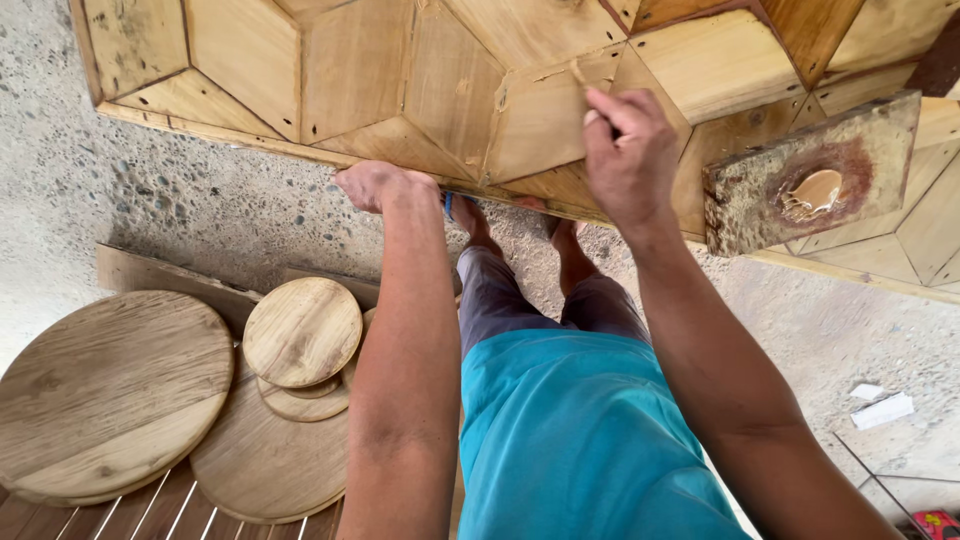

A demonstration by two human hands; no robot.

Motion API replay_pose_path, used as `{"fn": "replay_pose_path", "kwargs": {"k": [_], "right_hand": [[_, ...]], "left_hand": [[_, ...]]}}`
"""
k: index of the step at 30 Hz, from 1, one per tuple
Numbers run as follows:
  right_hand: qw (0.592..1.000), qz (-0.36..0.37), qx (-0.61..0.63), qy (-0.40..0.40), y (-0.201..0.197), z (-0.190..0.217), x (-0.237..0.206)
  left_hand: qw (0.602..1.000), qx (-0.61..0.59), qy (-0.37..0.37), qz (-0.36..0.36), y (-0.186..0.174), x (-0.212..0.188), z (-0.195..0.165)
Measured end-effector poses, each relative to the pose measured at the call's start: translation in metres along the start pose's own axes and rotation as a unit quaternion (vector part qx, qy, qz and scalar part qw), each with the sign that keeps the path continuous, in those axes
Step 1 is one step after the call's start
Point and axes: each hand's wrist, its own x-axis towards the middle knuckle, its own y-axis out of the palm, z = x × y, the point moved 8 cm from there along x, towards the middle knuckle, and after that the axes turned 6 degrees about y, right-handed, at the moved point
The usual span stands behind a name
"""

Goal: The person applies a reddish-brown wood stain with a small brush to the geometric parquet pattern of a large wooden panel, working section by section across the surface. They steady the panel with one hand while brushing, occasionally repositioning to reach new areas, with round wooden plates stacked on a rack nearby.

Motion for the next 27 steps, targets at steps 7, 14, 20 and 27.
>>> {"fn": "replay_pose_path", "kwargs": {"k": [7,14,20,27], "right_hand": [[0.997,0.035,0.062,-0.009,0.001,0.019,-0.010],[0.995,0.037,0.044,0.079,-0.032,-0.013,-0.003],[0.996,0.033,0.060,0.048,-0.030,-0.010,0.003],[0.999,0.017,-0.027,0.026,-0.023,-0.013,0.028]], "left_hand": [[0.999,0.018,0.033,-0.005,0.001,0.005,-0.001],[1.000,0.015,0.007,-0.011,0.000,-0.001,-0.001],[0.997,-0.012,0.016,0.074,0.014,0.013,0.006],[1.000,-0.009,0.012,0.011,0.004,-0.006,-0.002]]}}
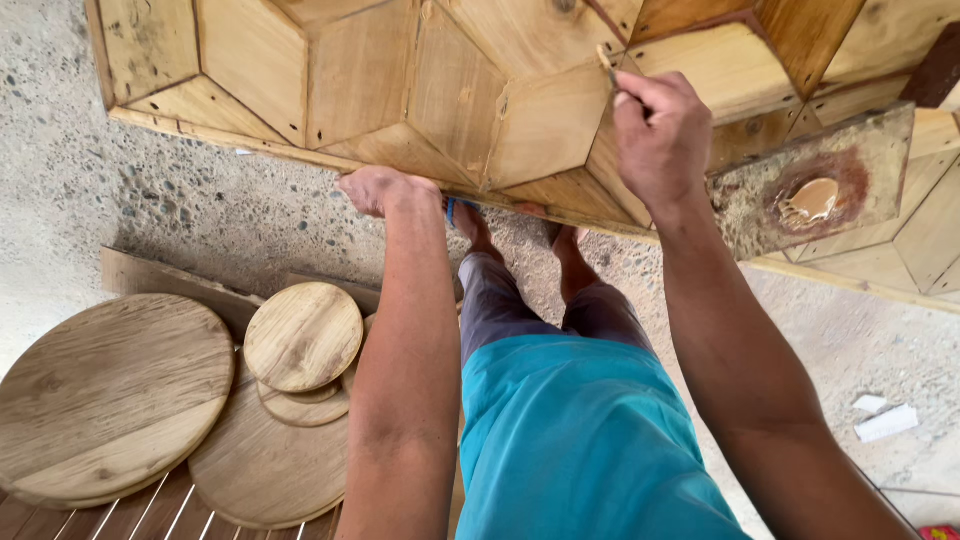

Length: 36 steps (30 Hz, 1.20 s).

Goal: The person applies a reddish-brown wood stain with a small brush to the geometric parquet pattern of a large wooden panel, working section by section across the surface. They steady the panel with one hand while brushing, occasionally repositioning to reach new areas, with round wooden plates stacked on a rack nearby.

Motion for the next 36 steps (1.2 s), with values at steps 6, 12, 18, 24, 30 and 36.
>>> {"fn": "replay_pose_path", "kwargs": {"k": [6,12,18,24,30,36], "right_hand": [[0.997,0.039,-0.009,-0.069,0.036,0.046,-0.013],[0.994,0.043,0.087,0.050,0.000,0.028,-0.016],[0.994,0.059,0.080,-0.034,-0.018,0.025,-0.021],[0.992,0.076,0.104,0.010,-0.021,0.014,-0.012],[0.983,0.115,0.138,0.030,-0.040,0.012,0.006],[0.935,0.317,0.155,-0.029,-0.004,0.046,0.052]], "left_hand": [[0.999,-0.007,0.002,0.036,0.006,-0.005,-0.006],[0.958,0.285,0.011,0.044,0.005,0.013,0.004],[0.940,0.340,0.022,-0.001,0.001,0.012,-0.001],[0.678,0.724,0.088,0.090,0.018,0.006,-0.006],[0.997,0.057,0.058,-0.001,0.004,0.013,-0.001],[0.997,-0.060,0.036,-0.037,-0.010,0.001,0.006]]}}
